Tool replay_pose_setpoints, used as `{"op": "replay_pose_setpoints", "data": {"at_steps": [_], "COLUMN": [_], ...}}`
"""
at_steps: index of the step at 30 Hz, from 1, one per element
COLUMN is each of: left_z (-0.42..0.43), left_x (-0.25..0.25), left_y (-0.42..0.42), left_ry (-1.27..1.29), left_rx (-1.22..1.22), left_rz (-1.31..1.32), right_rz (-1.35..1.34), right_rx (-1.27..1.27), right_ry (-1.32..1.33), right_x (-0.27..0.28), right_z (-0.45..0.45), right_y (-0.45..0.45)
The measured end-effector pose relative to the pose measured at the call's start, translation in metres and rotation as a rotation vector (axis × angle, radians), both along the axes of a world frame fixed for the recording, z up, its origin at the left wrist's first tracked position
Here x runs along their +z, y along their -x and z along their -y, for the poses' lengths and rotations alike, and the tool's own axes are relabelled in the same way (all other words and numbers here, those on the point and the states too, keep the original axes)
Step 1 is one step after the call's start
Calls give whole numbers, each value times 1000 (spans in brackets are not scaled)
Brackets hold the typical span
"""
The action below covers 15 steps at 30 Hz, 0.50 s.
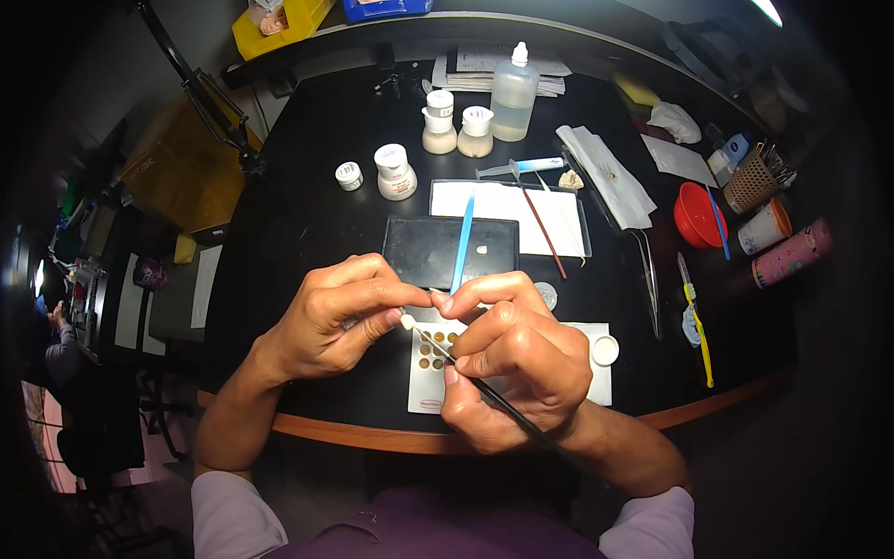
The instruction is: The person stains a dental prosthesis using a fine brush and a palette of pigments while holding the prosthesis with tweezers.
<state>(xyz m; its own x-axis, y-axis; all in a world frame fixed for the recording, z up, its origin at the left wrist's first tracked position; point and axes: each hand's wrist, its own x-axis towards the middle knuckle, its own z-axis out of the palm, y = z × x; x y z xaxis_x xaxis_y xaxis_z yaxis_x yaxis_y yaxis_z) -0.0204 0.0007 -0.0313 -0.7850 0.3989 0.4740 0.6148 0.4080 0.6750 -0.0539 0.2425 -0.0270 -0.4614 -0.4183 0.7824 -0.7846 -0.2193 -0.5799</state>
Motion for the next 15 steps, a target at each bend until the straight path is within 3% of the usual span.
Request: {"op": "replay_pose_setpoints", "data": {"at_steps": [15], "left_z": [-1], "left_x": [1], "left_y": [-1], "left_ry": [7], "left_rx": [17], "left_rz": [-14], "right_rz": [8], "right_rx": [19], "right_ry": [-28], "right_x": [0], "right_z": [-2], "right_y": [1]}}
